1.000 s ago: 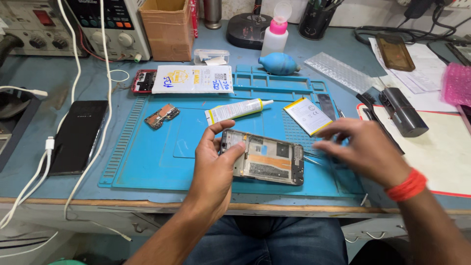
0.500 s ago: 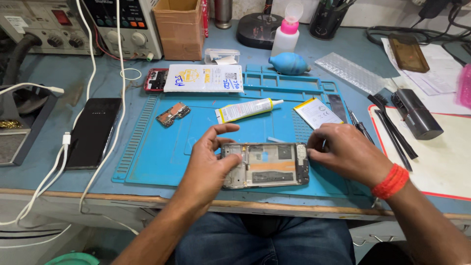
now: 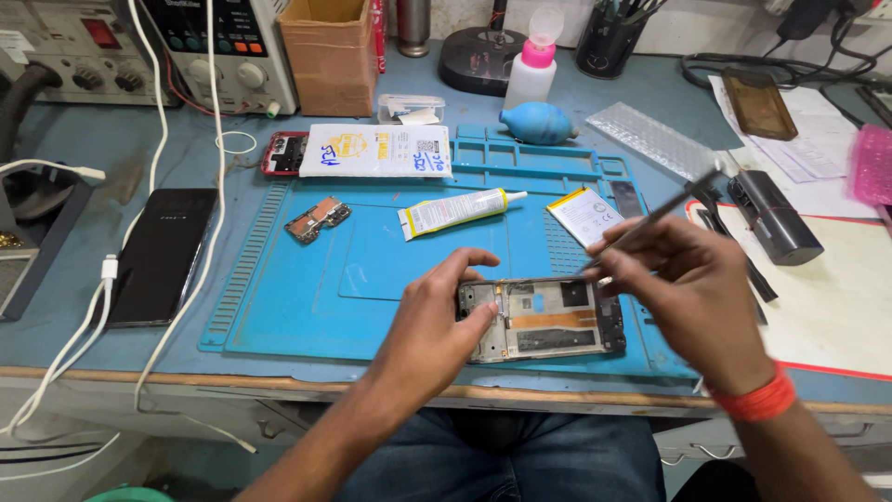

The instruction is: The person disassembles a smartphone at a repair bench. They pry open the phone's back cover, use tweezers to work inside the chassis, lift out the battery, and handle the exposed motherboard and internal components while separating parts on the work mat.

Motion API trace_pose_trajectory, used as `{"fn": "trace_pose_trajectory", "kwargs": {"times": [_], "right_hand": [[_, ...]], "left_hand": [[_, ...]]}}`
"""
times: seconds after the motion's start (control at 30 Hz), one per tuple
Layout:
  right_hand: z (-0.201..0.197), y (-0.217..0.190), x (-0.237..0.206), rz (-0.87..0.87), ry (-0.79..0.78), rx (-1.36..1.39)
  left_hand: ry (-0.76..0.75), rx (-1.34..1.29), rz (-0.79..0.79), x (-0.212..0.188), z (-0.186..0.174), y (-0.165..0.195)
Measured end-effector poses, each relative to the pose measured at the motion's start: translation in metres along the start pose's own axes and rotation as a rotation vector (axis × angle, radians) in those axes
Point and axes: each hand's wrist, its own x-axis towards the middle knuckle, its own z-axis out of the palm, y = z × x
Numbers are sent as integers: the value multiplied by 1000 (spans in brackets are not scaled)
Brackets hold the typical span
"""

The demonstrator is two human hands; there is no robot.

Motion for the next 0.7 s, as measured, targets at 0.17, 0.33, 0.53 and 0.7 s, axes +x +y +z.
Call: {"fn": "trace_pose_trajectory", "kwargs": {"times": [0.17, 0.33, 0.53, 0.7], "right_hand": [[34, 17, -17, 4, -47, 175], [56, 25, -19, 24, -73, 122], [64, 26, -19, 30, -89, 62], [63, 22, -19, -16, -78, -36]], "left_hand": [[58, 190, 232, -3, -4, -12], [45, 221, 205, -5, -7, -15], [-75, 296, 241, -15, -23, -10], [-169, 280, 235, -14, -28, -4]]}}
